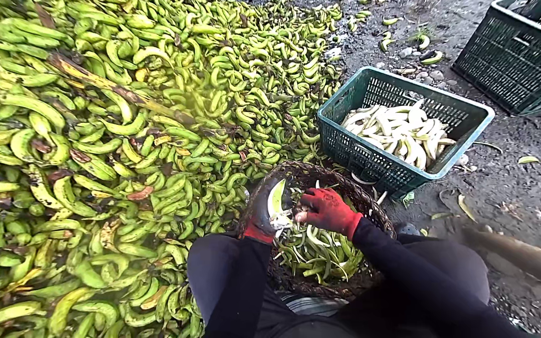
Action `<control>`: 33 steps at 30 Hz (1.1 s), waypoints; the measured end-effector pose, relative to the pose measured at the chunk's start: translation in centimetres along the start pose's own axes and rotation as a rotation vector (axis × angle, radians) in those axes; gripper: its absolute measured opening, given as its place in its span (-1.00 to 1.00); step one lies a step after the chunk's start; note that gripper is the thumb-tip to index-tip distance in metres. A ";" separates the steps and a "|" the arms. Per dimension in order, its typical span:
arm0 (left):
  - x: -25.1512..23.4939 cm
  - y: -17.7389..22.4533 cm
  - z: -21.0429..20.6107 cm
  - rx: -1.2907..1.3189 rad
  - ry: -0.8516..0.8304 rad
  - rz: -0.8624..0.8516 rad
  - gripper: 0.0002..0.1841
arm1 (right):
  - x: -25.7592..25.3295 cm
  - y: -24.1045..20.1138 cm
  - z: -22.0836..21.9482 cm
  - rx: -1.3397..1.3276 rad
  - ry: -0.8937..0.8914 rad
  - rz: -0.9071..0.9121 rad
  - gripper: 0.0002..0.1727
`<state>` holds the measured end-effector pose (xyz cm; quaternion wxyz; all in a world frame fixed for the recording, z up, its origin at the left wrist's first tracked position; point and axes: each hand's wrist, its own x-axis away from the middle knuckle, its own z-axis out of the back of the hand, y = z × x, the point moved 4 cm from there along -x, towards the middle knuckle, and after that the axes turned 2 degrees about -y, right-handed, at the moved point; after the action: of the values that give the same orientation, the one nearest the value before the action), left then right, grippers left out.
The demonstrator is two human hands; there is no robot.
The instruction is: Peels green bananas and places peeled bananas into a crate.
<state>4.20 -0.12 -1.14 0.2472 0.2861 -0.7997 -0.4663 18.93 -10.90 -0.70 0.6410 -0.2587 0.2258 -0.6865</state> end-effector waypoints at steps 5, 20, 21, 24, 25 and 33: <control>0.4 -2.0 -3.8 0.412 0.022 0.183 -0.47 | -1.3 3.0 0.5 -0.038 0.168 -0.305 -0.40; -3.4 -8.5 1.2 -0.466 0.458 0.267 -0.48 | 4.4 7.9 9.8 0.040 0.477 -0.505 -0.37; -5.5 -8.2 -1.3 -0.325 0.380 0.202 -0.46 | 5.2 8.1 10.7 -0.043 0.568 -0.502 -0.40; -11.7 -6.4 -10.5 0.034 0.123 0.110 -0.33 | 7.1 9.3 12.8 -0.348 0.829 -0.443 -0.50; -13.0 -6.5 -12.7 -0.033 0.126 0.112 -0.35 | 7.6 9.7 13.2 -0.479 0.922 -0.390 -0.55; -12.3 -19.9 -13.5 -1.703 -0.686 0.423 -0.50 | 8.2 9.8 12.3 -1.065 1.058 -0.223 -0.44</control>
<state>26.49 -7.80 -14.41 0.2037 -0.2951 -0.2543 -0.8982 34.04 -19.56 2.96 0.1626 -0.1906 0.7766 -0.5780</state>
